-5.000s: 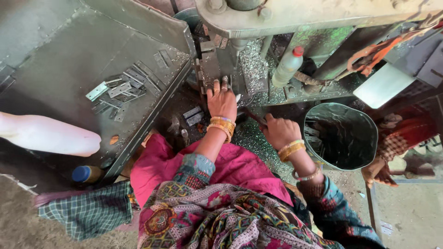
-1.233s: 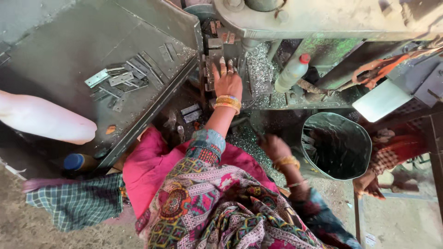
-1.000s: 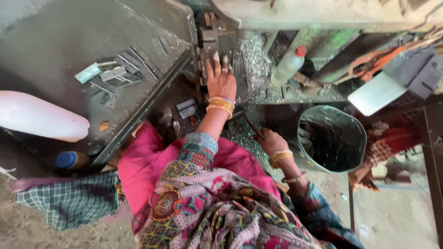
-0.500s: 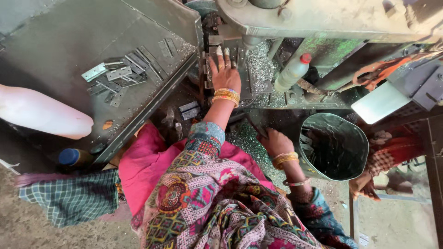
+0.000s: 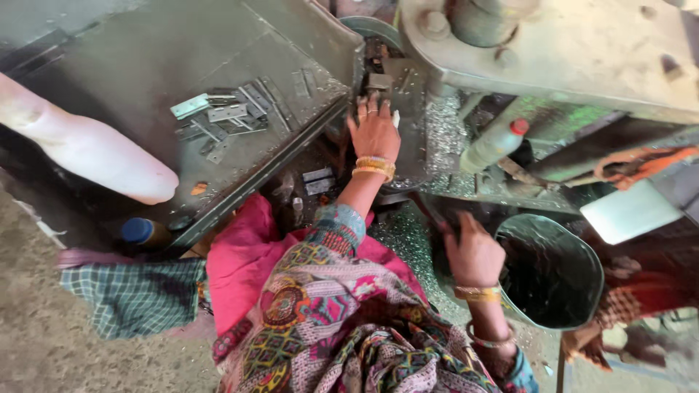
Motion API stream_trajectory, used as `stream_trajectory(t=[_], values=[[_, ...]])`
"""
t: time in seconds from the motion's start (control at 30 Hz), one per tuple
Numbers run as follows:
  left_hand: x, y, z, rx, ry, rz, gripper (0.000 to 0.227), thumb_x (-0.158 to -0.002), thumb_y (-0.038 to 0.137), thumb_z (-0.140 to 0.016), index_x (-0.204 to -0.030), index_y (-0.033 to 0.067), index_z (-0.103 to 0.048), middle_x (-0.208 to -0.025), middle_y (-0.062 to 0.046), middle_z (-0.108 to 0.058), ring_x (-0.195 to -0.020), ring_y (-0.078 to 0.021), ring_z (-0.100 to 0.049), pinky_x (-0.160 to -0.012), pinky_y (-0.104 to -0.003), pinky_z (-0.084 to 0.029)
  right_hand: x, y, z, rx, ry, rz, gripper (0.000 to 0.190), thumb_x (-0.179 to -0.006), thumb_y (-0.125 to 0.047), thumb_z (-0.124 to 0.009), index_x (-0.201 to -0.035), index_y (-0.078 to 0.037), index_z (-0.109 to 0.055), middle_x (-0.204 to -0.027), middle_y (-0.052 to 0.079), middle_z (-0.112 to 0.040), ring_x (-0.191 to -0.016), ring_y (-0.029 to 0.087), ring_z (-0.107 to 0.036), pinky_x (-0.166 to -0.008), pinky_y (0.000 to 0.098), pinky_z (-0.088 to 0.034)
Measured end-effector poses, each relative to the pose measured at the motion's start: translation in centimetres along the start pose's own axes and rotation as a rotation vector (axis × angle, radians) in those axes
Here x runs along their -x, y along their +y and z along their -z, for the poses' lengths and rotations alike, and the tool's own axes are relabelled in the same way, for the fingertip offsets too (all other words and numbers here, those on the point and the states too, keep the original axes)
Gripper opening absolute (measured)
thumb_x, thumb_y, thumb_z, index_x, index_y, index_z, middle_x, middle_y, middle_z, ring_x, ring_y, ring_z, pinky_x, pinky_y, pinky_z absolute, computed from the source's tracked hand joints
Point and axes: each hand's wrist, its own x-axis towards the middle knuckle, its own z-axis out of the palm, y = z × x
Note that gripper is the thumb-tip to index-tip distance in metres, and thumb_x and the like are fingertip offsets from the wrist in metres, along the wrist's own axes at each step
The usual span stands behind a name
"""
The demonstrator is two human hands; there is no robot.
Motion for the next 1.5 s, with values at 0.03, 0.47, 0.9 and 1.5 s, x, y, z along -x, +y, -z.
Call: stream_trajectory(t=[0.03,0.47,0.9,1.5], values=[[-0.7,-1.3,0.3,0.060,-0.028,0.078,0.029,-0.098,0.025,-0.059,-0.121,0.0097,-0.067,-0.135,-0.013,-0.062,-0.131,-0.0313,-0.051,-0.111,-0.057,-0.033,-0.8,-1.1,0.9,0.027,-0.005,-0.009,0.032,-0.091,-0.039,-0.067,-0.110,-0.013,-0.066,-0.089,0.012,-0.074,-0.073,0.038,-0.071,-0.057,0.0487,-0.053],[-13.5,-16.6,-3.8,-0.457,-0.132,0.246,0.041,-0.097,0.022,-0.062,-0.136,0.0086,-0.063,-0.133,-0.008,-0.064,-0.122,-0.0288,-0.057,-0.097,-0.046,-0.045,-3.2,-4.1,2.1,0.272,-0.087,-0.080,0.033,-0.094,-0.049,-0.062,-0.089,-0.017,-0.066,-0.075,0.006,-0.071,-0.064,0.031,-0.071,-0.054,0.0440,-0.053],[-10.8,-16.5,1.4,-0.267,-0.470,0.341,0.042,-0.083,0.026,-0.075,-0.122,0.0105,-0.071,-0.141,-0.012,-0.057,-0.137,-0.0330,-0.048,-0.108,-0.047,-0.044,-2.8,-4.5,2.8,0.226,-0.112,-0.040,0.028,-0.087,-0.043,-0.067,-0.093,-0.015,-0.065,-0.077,0.007,-0.073,-0.069,0.031,-0.073,-0.060,0.0439,-0.056],[-12.0,-16.7,-1.7,-0.075,-0.524,0.192,0.075,-0.081,0.005,-0.072,-0.150,0.0150,-0.046,-0.160,-0.018,-0.036,-0.146,-0.0443,-0.034,-0.116,-0.050,-0.037,-3.0,-4.5,2.9,0.243,-0.113,-0.038,0.028,-0.085,-0.041,-0.070,-0.089,-0.014,-0.064,-0.076,0.007,-0.072,-0.068,0.030,-0.073,-0.062,0.0429,-0.057]])
